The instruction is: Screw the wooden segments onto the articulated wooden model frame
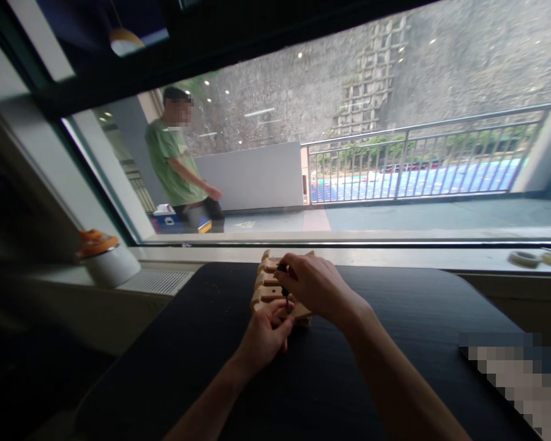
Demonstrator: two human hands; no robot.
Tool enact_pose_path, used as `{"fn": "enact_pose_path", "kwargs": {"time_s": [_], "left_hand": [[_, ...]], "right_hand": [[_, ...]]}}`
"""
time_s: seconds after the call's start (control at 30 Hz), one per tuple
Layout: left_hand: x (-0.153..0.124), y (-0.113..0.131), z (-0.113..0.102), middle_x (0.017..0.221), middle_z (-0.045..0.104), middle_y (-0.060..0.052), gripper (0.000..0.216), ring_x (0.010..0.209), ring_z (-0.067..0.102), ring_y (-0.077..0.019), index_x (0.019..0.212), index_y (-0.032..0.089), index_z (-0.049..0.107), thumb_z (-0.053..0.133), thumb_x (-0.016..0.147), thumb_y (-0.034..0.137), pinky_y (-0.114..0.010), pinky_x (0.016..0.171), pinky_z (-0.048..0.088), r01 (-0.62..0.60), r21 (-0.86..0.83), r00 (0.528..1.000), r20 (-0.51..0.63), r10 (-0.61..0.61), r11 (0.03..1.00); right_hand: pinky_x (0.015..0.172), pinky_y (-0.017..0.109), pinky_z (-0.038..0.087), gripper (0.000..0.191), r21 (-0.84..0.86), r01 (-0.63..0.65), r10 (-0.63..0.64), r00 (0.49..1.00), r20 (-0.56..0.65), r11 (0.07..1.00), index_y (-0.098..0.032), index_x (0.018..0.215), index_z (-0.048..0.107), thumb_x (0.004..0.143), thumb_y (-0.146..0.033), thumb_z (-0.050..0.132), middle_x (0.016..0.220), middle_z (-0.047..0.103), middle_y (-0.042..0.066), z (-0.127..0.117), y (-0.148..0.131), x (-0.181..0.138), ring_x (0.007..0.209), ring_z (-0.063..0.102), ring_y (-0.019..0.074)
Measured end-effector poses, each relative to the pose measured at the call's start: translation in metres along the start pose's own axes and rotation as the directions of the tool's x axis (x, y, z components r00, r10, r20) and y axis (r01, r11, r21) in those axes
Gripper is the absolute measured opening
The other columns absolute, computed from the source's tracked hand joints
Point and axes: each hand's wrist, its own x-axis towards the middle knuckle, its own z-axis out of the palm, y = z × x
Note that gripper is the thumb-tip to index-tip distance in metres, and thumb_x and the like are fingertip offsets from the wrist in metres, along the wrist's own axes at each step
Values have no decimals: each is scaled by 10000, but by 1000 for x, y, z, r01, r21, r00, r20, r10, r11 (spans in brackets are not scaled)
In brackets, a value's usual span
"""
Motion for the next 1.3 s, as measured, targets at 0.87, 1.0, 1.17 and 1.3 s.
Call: {"fn": "enact_pose_path", "kwargs": {"time_s": [0.87, 1.0, 1.17, 1.3], "left_hand": [[0, 2, 1, 424, 512, 66, 278, 335, 473, -92, 1081, 192, 617, 555, 830, 293, -166, 373, 344, 30, 8, 1000, -9, -29, 1000], [0, 0, 1, 426, 513, 66, 284, 342, 473, -88, 1087, 189, 618, 558, 830, 294, -166, 388, 349, 19, 21, 1000, -14, -19, 1000], [-1, 2, -1, 431, 517, 65, 281, 354, 483, -92, 1091, 192, 614, 556, 835, 290, -168, 398, 353, 0, 30, 1000, -1, 0, 1000], [-1, 3, -1, 428, 510, 64, 277, 356, 486, -96, 1090, 196, 617, 554, 838, 292, -169, 393, 349, -3, 34, 1000, -8, 3, 999]], "right_hand": [[549, 250, 314, 243, -77, -73, 72, 997, -19, 994, -210, 818, 622, 881, -392, 473, 713, 651, 25, 5, 1, 5, 611, 555, 152], [573, 250, 346, 217, -78, -73, 71, 997, -28, 994, -216, 909, 627, 891, -348, 455, 762, 676, 28, 6, 0, 4, 657, 596, 166], [670, 266, 406, 292, -32, 1, -1, 1000, 6, 999, -237, 1026, 654, 926, -356, 406, 910, 706, 44, 6, -2, 3, 804, 645, 197], [723, 286, 429, 345, -13, 4, -4, 999, 39, 1000, -248, 1141, 638, 933, -328, 374, 994, 711, 61, 5, -2, 2, 859, 655, 213]]}}
